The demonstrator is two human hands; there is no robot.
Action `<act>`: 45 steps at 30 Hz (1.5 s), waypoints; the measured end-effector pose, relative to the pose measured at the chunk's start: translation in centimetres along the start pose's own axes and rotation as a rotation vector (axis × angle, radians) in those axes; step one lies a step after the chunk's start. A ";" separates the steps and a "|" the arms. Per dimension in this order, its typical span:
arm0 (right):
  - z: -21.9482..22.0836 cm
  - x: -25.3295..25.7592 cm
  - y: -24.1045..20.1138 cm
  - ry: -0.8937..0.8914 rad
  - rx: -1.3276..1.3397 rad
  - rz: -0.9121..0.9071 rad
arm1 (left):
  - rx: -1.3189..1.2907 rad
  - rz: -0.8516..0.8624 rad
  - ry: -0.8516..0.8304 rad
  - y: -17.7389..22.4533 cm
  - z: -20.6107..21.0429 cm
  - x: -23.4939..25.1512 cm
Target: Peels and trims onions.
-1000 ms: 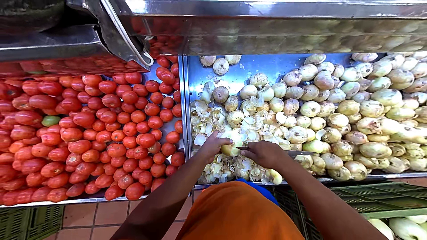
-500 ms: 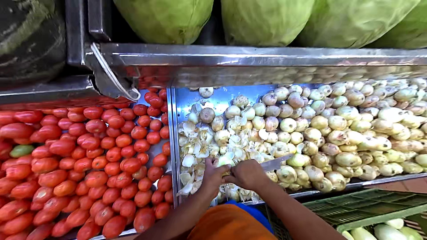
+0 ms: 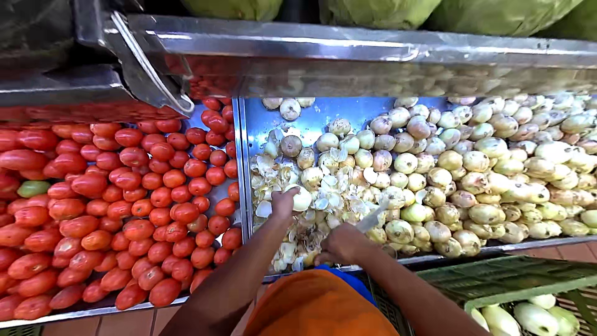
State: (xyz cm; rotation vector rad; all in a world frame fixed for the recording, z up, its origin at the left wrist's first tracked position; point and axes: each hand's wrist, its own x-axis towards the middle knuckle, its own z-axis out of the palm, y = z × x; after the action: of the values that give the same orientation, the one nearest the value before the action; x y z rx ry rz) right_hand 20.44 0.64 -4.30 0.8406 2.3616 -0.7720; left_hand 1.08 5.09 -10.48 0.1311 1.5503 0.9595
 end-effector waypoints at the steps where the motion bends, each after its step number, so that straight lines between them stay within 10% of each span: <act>1: 0.1 0.1 0.2 0.020 0.037 0.041 | -0.006 -0.005 -0.055 1.4 -0.6 0.1; 10: -3.4 -1.9 1.5 0.235 0.013 0.324 | 0.145 0.017 -0.353 3.3 -2.6 -3.0; 24: -5.1 -0.5 1.6 0.590 -0.204 0.076 | 0.311 -0.160 -0.360 4.1 -1.4 -4.6; 31: -4.1 -0.8 -0.5 0.206 -0.001 0.099 | -0.031 -0.226 -0.363 5.3 -2.0 -3.2; 36: -5.7 -1.9 2.4 0.514 0.145 0.181 | 0.144 -0.226 -0.539 5.0 -2.4 -3.6; 45: -6.4 -2.0 2.7 0.556 0.162 0.139 | 0.241 -0.256 -0.671 4.7 -2.0 -4.2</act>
State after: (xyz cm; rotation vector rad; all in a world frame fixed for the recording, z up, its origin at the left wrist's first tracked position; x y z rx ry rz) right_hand 21.95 5.74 0.57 1.4249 2.6938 -0.7506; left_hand -1.65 4.64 -4.48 0.3745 1.0172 0.4498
